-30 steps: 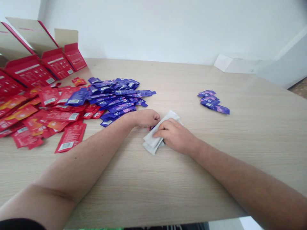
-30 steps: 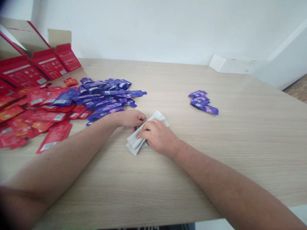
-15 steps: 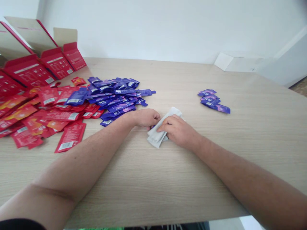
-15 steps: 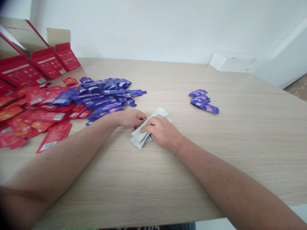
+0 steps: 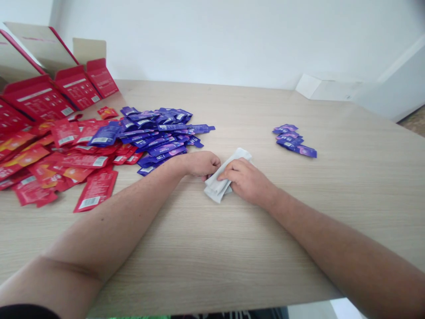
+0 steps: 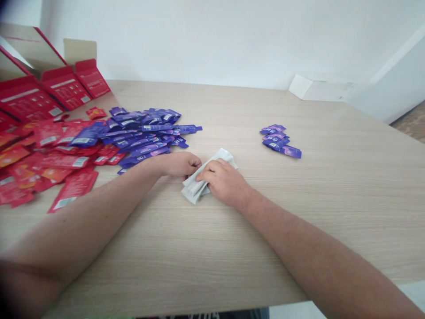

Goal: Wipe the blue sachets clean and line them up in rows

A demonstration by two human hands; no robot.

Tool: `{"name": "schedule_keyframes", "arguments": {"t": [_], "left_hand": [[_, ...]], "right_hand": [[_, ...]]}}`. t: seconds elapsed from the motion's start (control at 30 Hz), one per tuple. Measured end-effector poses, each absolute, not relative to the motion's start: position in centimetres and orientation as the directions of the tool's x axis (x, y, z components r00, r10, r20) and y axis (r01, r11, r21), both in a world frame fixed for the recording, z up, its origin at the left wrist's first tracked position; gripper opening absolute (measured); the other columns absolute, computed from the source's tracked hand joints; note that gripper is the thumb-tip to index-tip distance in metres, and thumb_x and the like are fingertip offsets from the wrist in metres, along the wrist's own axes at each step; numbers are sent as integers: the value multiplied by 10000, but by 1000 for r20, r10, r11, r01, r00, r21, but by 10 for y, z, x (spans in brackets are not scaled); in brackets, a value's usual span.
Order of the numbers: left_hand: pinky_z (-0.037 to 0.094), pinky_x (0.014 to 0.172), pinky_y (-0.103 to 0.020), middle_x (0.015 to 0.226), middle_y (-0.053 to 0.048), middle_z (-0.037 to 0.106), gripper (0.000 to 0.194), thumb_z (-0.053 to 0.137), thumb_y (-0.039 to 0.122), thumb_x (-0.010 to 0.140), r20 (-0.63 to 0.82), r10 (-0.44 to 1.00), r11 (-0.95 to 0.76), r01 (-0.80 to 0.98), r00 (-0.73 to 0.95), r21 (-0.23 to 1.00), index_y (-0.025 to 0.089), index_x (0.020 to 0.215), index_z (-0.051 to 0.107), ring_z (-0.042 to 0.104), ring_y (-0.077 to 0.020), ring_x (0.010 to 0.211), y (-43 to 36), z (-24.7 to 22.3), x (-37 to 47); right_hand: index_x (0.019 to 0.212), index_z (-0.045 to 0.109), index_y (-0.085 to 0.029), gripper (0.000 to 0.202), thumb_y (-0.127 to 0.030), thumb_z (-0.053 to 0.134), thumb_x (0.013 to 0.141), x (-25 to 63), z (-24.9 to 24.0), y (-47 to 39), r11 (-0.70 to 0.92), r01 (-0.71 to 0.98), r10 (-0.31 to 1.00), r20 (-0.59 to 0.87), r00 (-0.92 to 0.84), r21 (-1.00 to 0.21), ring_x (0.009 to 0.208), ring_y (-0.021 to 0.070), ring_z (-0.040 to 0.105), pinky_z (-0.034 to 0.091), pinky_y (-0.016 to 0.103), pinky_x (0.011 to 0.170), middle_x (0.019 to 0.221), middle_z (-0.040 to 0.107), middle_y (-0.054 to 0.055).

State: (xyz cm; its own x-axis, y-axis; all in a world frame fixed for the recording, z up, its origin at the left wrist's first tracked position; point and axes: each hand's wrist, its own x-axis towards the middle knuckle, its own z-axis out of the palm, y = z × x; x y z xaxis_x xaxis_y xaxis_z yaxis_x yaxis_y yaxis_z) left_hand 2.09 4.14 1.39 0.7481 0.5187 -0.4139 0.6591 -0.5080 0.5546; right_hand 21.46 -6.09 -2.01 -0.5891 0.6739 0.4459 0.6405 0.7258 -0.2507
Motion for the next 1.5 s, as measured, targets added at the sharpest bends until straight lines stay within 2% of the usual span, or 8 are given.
{"name": "schedule_keyframes", "arguments": {"t": [0.27, 0.43, 0.6, 0.77, 0.97, 1.13, 1.3, 1.5], "left_hand": [[390, 447, -179, 562, 38, 607, 123, 512, 235, 824, -404, 535, -507, 664, 742, 549, 194, 772, 615, 601, -111, 495, 42, 13, 21], [407, 466, -178, 602, 32, 636, 132, 514, 251, 829, -415, 516, -498, 656, 750, 567, 196, 788, 627, 614, -113, 529, 42, 12, 21], [385, 442, -176, 561, 41, 607, 116, 513, 232, 821, -401, 536, -502, 663, 743, 556, 196, 778, 615, 594, -108, 494, 42, 13, 21], [411, 467, -177, 599, 32, 631, 137, 516, 254, 831, -406, 511, -505, 647, 758, 571, 192, 761, 617, 605, -108, 518, 42, 13, 21], [386, 452, -180, 564, 34, 606, 113, 519, 244, 819, -409, 536, -491, 666, 739, 561, 196, 750, 596, 584, -109, 496, 40, 15, 21], [413, 479, -179, 604, 24, 634, 144, 521, 262, 835, -402, 519, -493, 648, 754, 580, 189, 761, 621, 606, -111, 527, 40, 15, 21], [375, 433, -178, 568, 33, 610, 125, 518, 242, 826, -399, 531, -495, 655, 748, 571, 190, 750, 603, 577, -104, 479, 41, 14, 21], [411, 459, -180, 586, 33, 614, 120, 511, 222, 819, -400, 515, -502, 645, 758, 577, 188, 749, 601, 604, -110, 511, 41, 15, 21]], "right_hand": [[1063, 736, -201, 349, 6, 576, 832, 216, -23, -59, 689, 676, 705, 461, -539, -263, 1008, 236, 581, 459, 410, 949, 1029, 673, 81], [1079, 740, -207, 326, -26, 582, 859, 212, -22, -62, 767, 592, 636, 420, -648, -248, 1028, 236, 578, 466, 396, 947, 1034, 680, 78], [1057, 739, -183, 333, 7, 581, 833, 213, -21, -62, 687, 678, 706, 463, -536, -261, 1007, 244, 581, 461, 421, 953, 1021, 680, 89], [1080, 732, -210, 303, -46, 582, 874, 208, -21, -65, 775, 583, 626, 423, -655, -245, 1040, 234, 578, 464, 395, 952, 1046, 677, 78], [1068, 734, -205, 349, 0, 576, 833, 213, -21, -62, 675, 688, 718, 452, -530, -267, 1016, 246, 577, 456, 426, 954, 1033, 674, 87], [1072, 747, -233, 311, -51, 587, 877, 205, -20, -68, 789, 563, 611, 413, -675, -245, 1020, 233, 574, 473, 393, 923, 1020, 673, 75], [1066, 748, -210, 308, -34, 592, 866, 208, -19, -67, 709, 657, 689, 451, -568, -255, 1003, 236, 573, 460, 414, 934, 1009, 670, 86], [1081, 754, -251, 246, -134, 596, 933, 200, -22, -71, 818, 537, 571, 409, -712, -206, 1008, 224, 569, 470, 386, 907, 1026, 675, 66]]}}
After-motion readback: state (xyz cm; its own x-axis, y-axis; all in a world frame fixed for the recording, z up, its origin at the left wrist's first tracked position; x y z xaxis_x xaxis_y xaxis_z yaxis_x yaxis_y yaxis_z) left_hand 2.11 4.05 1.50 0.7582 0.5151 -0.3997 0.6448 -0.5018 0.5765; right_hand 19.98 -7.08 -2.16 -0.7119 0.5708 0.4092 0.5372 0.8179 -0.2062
